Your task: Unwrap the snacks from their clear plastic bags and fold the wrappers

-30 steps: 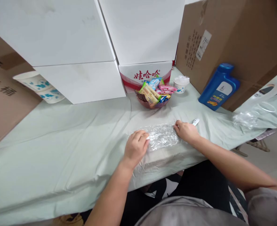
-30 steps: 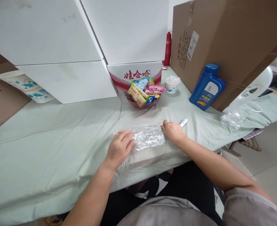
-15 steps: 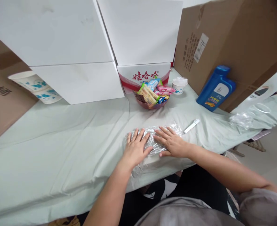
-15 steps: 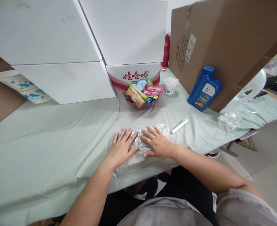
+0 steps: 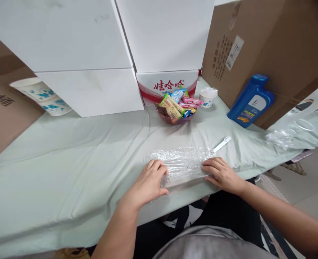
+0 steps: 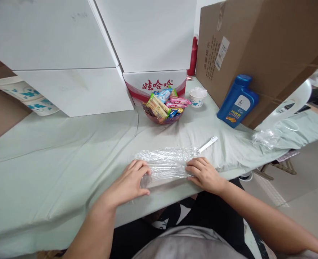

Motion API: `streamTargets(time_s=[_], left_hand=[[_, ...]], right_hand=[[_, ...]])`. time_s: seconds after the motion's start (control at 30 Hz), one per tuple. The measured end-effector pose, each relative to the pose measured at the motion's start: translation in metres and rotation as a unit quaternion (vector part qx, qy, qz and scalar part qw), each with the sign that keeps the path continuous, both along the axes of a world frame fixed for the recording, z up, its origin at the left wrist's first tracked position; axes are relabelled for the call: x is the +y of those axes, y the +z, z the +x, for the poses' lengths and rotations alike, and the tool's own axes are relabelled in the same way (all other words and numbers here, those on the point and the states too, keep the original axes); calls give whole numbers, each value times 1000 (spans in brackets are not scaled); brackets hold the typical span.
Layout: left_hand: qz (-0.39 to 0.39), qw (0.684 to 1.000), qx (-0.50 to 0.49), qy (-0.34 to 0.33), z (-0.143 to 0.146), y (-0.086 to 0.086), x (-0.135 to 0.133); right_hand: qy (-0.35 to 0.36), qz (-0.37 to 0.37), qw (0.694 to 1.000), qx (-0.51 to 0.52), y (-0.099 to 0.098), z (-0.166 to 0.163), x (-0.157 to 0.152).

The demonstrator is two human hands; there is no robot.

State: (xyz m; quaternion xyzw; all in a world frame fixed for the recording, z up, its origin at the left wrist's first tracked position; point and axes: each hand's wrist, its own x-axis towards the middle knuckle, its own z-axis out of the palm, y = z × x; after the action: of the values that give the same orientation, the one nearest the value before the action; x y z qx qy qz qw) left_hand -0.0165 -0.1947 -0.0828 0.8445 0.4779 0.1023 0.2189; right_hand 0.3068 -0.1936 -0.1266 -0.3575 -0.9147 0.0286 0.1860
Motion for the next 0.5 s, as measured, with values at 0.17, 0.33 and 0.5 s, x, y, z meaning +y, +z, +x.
streamTargets(time_s=[0.17, 0.33, 0.5], left_hand=[[-48, 999, 1, -15, -8, 3, 1], [-34, 998, -39, -19, -16, 8, 1], [-88, 985, -103, 105, -26, 7, 4]], right_hand=[[33, -28, 998, 55, 12, 11, -3], [-36, -76, 991, 107, 17, 18, -3], [-143, -149, 971, 120, 19, 10, 1]])
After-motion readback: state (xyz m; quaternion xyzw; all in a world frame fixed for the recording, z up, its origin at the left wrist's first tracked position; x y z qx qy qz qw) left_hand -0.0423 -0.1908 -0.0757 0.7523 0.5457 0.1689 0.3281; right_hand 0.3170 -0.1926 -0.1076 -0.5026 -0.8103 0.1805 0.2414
